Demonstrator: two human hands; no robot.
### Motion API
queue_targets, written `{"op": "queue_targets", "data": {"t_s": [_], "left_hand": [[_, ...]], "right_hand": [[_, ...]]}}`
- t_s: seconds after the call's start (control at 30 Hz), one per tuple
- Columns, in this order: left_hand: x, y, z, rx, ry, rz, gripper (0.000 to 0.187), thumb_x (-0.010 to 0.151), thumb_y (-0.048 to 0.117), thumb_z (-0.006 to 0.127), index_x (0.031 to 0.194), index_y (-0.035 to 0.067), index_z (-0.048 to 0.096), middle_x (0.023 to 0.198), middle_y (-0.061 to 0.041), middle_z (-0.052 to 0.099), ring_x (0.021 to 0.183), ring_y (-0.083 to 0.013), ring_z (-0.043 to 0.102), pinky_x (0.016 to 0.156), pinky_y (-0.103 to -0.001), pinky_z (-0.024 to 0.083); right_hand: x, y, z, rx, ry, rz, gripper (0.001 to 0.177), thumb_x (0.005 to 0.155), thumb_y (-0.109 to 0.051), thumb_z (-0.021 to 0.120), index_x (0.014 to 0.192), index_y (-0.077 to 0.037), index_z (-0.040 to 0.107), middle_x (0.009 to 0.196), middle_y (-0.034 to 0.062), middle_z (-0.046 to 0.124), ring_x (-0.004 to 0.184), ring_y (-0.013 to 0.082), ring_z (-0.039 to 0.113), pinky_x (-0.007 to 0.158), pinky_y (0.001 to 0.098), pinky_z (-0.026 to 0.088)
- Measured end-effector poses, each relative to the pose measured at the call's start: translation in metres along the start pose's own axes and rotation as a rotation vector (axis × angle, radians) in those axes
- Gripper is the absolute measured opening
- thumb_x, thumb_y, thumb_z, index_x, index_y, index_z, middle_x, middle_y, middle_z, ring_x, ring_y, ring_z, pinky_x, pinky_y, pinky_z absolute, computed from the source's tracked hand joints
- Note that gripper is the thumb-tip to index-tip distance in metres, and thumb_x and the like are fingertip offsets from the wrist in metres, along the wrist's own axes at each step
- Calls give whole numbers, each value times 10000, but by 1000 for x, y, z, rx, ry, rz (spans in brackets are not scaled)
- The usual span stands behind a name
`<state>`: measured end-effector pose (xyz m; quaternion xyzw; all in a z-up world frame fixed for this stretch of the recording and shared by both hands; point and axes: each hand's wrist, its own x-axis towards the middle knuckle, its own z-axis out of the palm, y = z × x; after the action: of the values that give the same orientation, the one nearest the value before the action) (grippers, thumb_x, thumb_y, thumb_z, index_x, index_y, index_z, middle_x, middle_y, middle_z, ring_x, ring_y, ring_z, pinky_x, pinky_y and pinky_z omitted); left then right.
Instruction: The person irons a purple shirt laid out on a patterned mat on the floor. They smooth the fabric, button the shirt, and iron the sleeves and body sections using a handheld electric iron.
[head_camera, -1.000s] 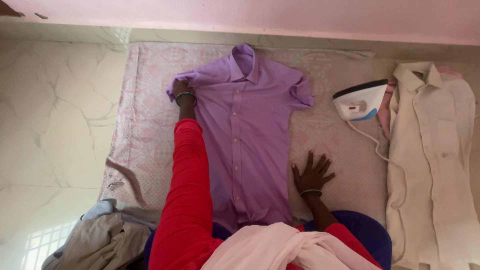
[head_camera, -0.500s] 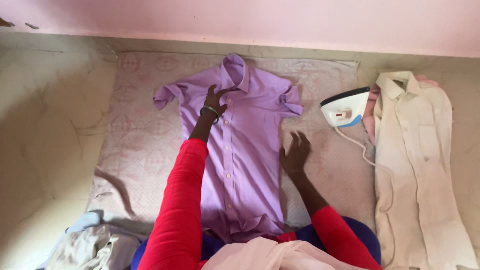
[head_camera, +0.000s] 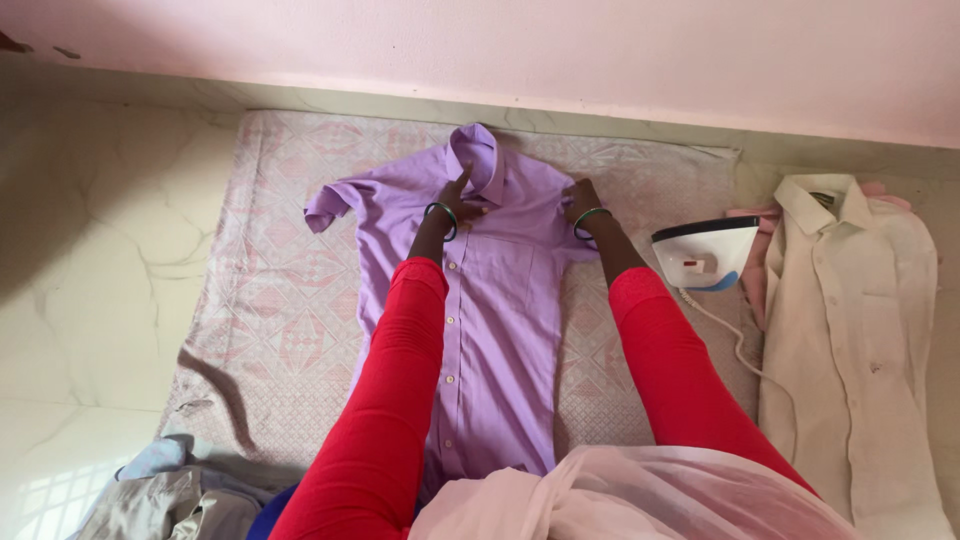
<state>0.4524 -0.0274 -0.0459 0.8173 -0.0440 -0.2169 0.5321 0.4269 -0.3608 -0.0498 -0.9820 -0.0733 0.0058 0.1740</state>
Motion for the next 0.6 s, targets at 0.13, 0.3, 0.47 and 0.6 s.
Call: {"op": "queue_targets", "data": {"t_s": [0.13, 0.3, 0.47, 0.6], "left_hand": [[7, -7, 14, 129, 60, 82, 1008, 778, 291, 904, 1574, 169, 298, 1476, -255, 310, 1270, -389, 394, 959, -421, 443], [23, 5, 34, 304, 97, 181, 1153, 756, 347, 917, 1606, 134, 168, 1602, -292, 57, 1453, -444, 216, 1120, -453, 352], [23, -11, 44, 302, 112, 425, 1121, 725, 324, 868, 1633, 118, 243, 1665, -358, -113, 1541, -473, 173, 1215, -483, 343], [-18, -17, 94, 705, 521, 526, 1070, 799, 370, 817, 1645, 95, 223, 1716, -290, 17, 1597, -458, 99, 1294, -606, 212]], "right_hand": [[12, 7, -7, -27, 168, 50, 756, 762, -167, 799, 1458, -66, 521, 1529, 276, 381, 1423, 466, 399, 1217, 498, 385], [6, 2, -16, -73, 156, 187, 821, 774, -98, 745, 1530, -77, 425, 1590, 288, 268, 1473, 492, 275, 1191, 551, 323], [-69, -14, -1, -130, 280, 213, 670, 879, -54, 645, 1524, -94, 471, 1575, 232, 383, 1523, 432, 334, 1253, 548, 331], [-91, -6, 4, -213, 106, 300, 669, 964, -163, 679, 1560, 14, 431, 1553, 240, 420, 1512, 434, 357, 1196, 640, 317]]}}
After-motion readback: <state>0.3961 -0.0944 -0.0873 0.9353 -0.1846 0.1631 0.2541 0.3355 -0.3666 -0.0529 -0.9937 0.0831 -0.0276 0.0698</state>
